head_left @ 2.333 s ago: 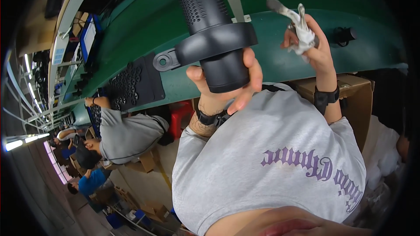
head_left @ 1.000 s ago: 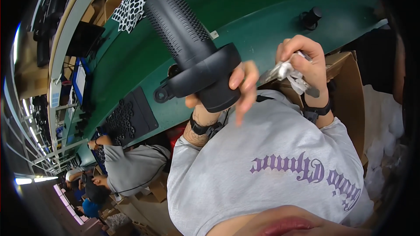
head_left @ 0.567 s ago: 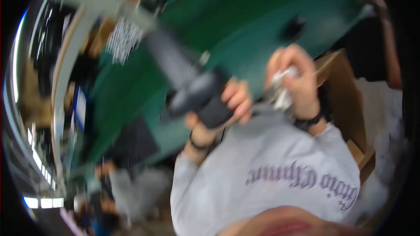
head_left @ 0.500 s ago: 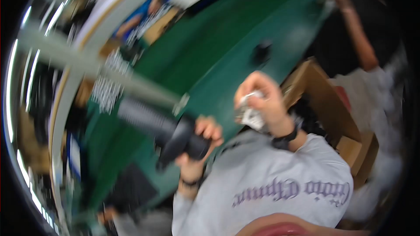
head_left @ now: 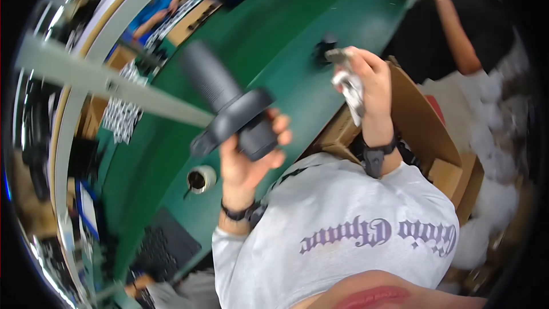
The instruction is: The person picks up a microphone from a box, wipes its base with a cloth, and places it on the table, repeating this process for several more microphones.
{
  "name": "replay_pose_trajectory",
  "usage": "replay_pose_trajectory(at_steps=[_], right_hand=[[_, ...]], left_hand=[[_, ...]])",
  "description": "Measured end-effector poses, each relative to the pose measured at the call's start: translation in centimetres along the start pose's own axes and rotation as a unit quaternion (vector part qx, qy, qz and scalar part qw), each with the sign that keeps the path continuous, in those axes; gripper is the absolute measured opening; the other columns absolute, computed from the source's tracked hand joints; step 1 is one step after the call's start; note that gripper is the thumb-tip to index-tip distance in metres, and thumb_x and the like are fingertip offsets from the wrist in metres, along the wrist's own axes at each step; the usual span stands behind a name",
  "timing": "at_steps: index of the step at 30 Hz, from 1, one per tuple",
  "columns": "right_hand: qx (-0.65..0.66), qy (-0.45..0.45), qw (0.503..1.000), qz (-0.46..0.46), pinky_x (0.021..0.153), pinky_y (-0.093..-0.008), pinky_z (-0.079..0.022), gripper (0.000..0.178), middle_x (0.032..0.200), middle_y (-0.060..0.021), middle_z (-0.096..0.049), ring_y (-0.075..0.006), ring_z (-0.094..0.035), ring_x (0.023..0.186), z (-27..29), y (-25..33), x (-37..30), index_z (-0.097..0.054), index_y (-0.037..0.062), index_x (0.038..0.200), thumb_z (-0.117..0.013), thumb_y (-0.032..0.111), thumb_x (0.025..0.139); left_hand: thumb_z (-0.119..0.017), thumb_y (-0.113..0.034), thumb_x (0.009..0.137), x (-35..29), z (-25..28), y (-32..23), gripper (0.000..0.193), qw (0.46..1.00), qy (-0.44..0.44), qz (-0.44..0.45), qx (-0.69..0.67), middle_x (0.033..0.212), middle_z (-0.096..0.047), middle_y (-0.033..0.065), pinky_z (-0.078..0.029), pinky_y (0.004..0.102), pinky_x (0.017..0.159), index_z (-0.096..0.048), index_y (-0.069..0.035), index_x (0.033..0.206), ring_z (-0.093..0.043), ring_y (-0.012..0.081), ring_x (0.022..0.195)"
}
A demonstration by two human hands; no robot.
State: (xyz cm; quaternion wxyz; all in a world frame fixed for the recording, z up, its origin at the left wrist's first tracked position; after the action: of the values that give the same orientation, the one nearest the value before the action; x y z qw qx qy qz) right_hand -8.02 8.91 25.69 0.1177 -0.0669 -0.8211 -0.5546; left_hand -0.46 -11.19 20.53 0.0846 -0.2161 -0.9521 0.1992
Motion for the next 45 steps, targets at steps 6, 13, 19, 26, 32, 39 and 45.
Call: replay_pose_trajectory(at_steps=[6,13,19,26,32,39,45], right_hand=[[-0.018,0.113,0.984,0.139,0.056,-0.0238,-0.049,0.017,0.086,-0.0127,-0.061,-0.0165,-0.061,0.067,-3.2,0.8,-1.6,-0.068,-0.0056,0.091,-0.062,-0.003,0.075],[-0.230,0.180,0.877,0.381,0.053,-0.0277,-0.047,0.035,0.082,-0.0106,-0.061,-0.0165,-0.059,0.065,-6.7,3.2,-3.8,-0.071,0.0003,0.091,-0.068,-0.008,0.057],[-0.262,0.315,0.803,0.432,0.053,-0.0280,-0.049,0.040,0.068,-0.0016,-0.055,-0.0202,-0.056,0.064,-9.0,3.3,-4.2,-0.069,0.0058,0.081,-0.067,0.000,0.041],[-0.129,0.218,0.924,0.287,0.051,-0.0241,-0.043,0.028,0.072,-0.0092,-0.062,-0.0153,-0.058,0.061,-5.5,3.1,-3.1,-0.070,-0.0032,0.084,-0.064,-0.005,0.057],[0.000,0.179,0.984,-0.021,0.052,-0.0217,-0.042,0.021,0.073,-0.0116,-0.065,-0.0127,-0.058,0.061,-5.9,0.3,-3.0,-0.070,-0.0039,0.086,-0.063,-0.007,0.066],[-0.066,0.247,0.941,0.219,0.054,-0.0215,-0.041,0.034,0.078,-0.0061,-0.061,-0.0112,-0.056,0.064,-6.0,0.9,-3.1,-0.072,0.0028,0.087,-0.062,-0.011,0.057],[-0.194,0.274,0.867,0.368,0.052,-0.0252,-0.041,0.038,0.074,-0.0072,-0.054,-0.0173,-0.053,0.060,-7.6,1.8,-3.9,-0.069,-0.0014,0.088,-0.056,-0.011,0.054]], left_hand=[[-0.050,-0.071,0.078,1.7,-2.5,0.6,0.088,0.995,0.098,-0.014,0.007,0.112,-0.051,0.0135,-0.055,0.0275,0.050,-0.035,-0.002,0.130,-0.058,0.0244,0.100],[-0.041,-0.061,0.089,0.4,-2.2,0.3,0.072,0.996,0.088,-0.034,0.000,0.121,-0.052,0.0149,-0.054,0.0307,0.056,-0.036,-0.003,0.132,-0.059,0.0235,0.100],[-0.039,-0.068,0.086,-0.3,-2.0,-0.9,0.078,0.952,-0.104,-0.110,0.266,0.118,-0.054,0.0109,-0.046,0.0295,0.073,-0.039,-0.005,0.132,-0.056,0.0171,0.099],[-0.038,-0.071,0.085,-0.9,-3.4,-2.0,0.084,0.933,-0.072,-0.136,0.324,0.116,-0.052,0.0136,-0.043,0.0288,0.069,-0.038,-0.001,0.131,-0.056,0.0219,0.100],[-0.041,-0.062,0.088,-1.0,-3.7,-1.7,0.077,0.948,-0.061,-0.108,0.293,0.120,-0.051,0.0165,-0.046,0.0296,0.066,-0.036,0.001,0.133,-0.057,0.0228,0.100],[-0.042,-0.057,0.089,-1.1,-3.8,-1.3,0.073,0.949,-0.032,-0.088,0.302,0.125,-0.050,0.0141,-0.049,0.0288,0.065,-0.035,-0.001,0.136,-0.056,0.0245,0.107],[-0.041,-0.033,0.093,-1.8,-3.6,-0.9,0.044,0.960,-0.123,-0.129,0.214,0.111,-0.058,0.0091,-0.047,0.0323,0.073,-0.048,-0.002,0.123,-0.056,0.0167,0.089]])
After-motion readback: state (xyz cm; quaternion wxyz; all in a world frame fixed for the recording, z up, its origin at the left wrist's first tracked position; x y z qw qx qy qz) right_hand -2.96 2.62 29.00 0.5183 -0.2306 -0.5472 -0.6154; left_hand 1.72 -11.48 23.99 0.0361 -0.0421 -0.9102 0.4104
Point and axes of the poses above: each hand's wrist, its own x-axis towards the middle knuckle, its own z-axis out of the back of the hand, y = z × x, the point moved 5 cm from there along x, towards the middle knuckle
